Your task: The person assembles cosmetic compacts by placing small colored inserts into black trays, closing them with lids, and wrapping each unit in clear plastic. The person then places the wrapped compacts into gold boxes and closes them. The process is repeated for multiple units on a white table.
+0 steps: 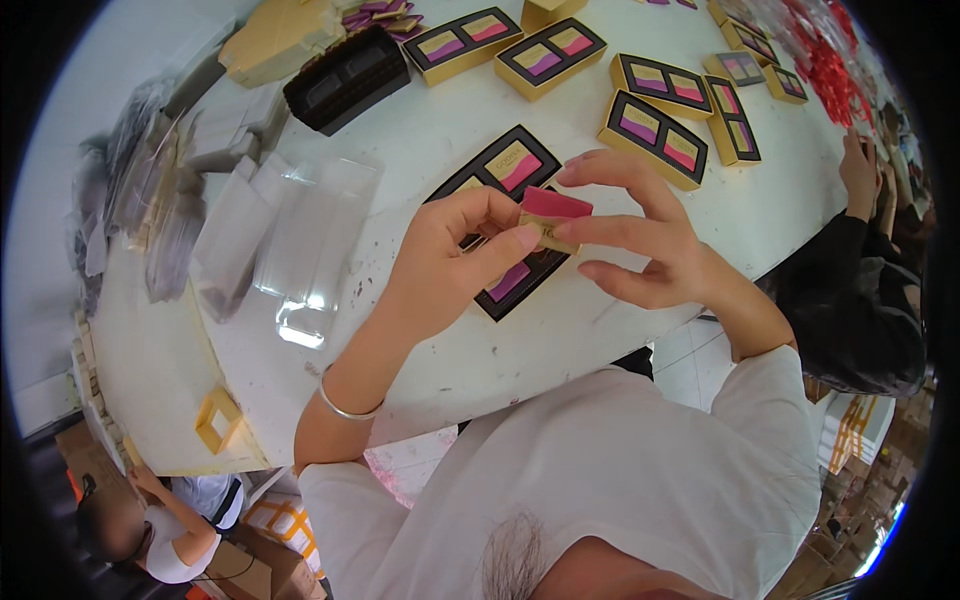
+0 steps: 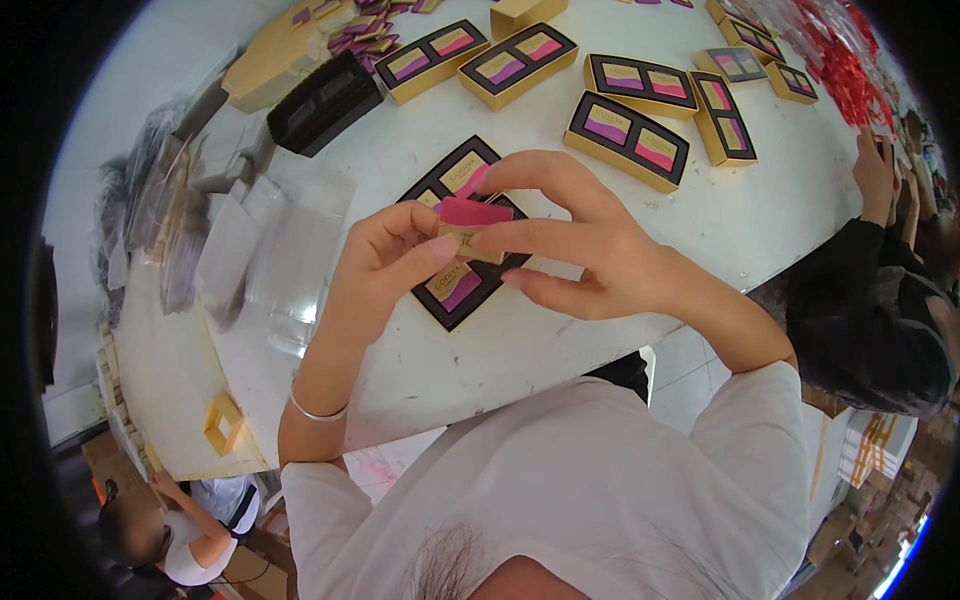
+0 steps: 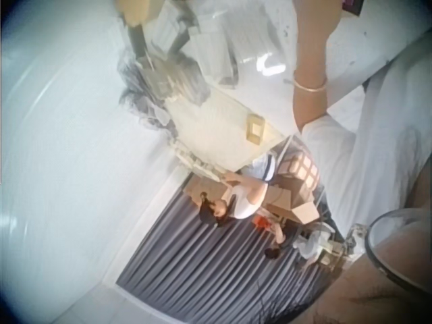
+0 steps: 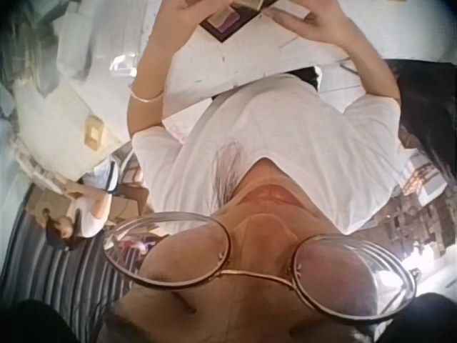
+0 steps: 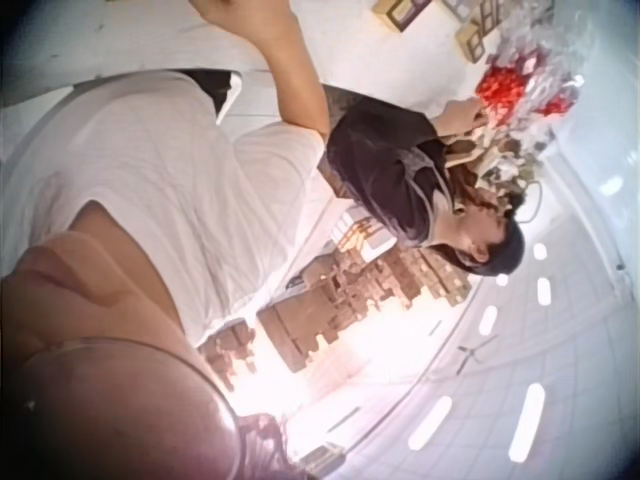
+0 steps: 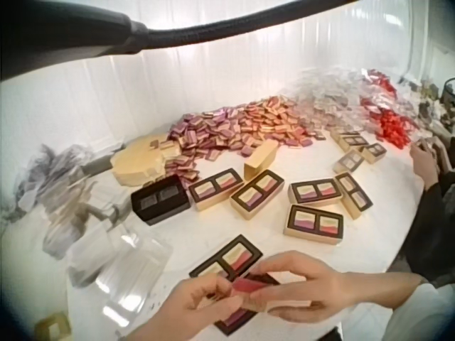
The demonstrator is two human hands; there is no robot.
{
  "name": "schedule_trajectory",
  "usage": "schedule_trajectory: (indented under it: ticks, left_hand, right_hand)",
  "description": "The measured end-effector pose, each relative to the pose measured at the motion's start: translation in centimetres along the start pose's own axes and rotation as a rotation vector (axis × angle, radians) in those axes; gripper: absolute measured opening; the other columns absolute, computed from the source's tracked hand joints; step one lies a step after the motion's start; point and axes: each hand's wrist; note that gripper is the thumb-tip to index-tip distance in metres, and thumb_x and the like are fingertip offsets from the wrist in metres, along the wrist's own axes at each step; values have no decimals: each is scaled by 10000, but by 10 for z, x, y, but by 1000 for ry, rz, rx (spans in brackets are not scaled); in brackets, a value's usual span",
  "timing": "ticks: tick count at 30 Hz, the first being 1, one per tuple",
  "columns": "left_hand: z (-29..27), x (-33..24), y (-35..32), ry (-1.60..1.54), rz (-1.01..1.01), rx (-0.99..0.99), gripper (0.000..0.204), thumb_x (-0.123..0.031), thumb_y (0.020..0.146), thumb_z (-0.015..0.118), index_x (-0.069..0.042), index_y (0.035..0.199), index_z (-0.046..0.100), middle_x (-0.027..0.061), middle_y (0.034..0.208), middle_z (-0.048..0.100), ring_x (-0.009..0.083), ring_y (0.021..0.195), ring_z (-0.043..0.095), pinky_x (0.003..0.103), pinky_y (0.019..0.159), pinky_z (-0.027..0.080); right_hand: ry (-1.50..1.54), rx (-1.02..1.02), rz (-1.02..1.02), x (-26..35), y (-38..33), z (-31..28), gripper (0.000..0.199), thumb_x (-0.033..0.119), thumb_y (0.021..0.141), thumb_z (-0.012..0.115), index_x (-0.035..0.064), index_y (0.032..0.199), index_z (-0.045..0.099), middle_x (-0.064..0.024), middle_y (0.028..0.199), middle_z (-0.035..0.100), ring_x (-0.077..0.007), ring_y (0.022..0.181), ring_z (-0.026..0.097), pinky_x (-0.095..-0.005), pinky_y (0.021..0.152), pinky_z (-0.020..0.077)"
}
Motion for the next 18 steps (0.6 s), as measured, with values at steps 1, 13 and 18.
schedule_trajectory:
  ticks: [1, 13, 18]
  left_hand:
    - [-5, 2, 0, 78, 53, 55, 145, -150, 863, 593, -6, 862, 611, 5, 765, 603, 70, 727, 519, 228, 694, 429]
    - [-6, 13, -13, 1335, 257, 23, 827, -495, 759, 654, -40, 1378, 347, 173, 1461, 248, 402, 1355, 180, 580, 1065, 149]
    - [-8, 35, -12, 1341, 306, 37, 821, -494, 762, 650, -41, 1376, 350, 169, 1469, 230, 401, 1360, 162, 603, 1053, 152]
  right_hand:
    - [-25, 18, -4, 1, 0, 0, 281, -95, 683, 645, 33, 933, 664, -158, 1082, 528, -299, 991, 549, -357, 744, 501]
    - [-533, 529, -100, -1, -14, 2, 273, 50, 666, 642, -53, 915, 601, -113, 875, 542, -249, 791, 574, -329, 672, 495]
    - [-166, 352, 115, -31, 2, 14, 161, 97, 716, 689, 33, 748, 544, -75, 795, 472, -234, 718, 504, -348, 620, 421]
Point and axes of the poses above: each hand's wrist, its own y-axis towards the middle knuckle, its own z-axis out of the palm, x = y × z
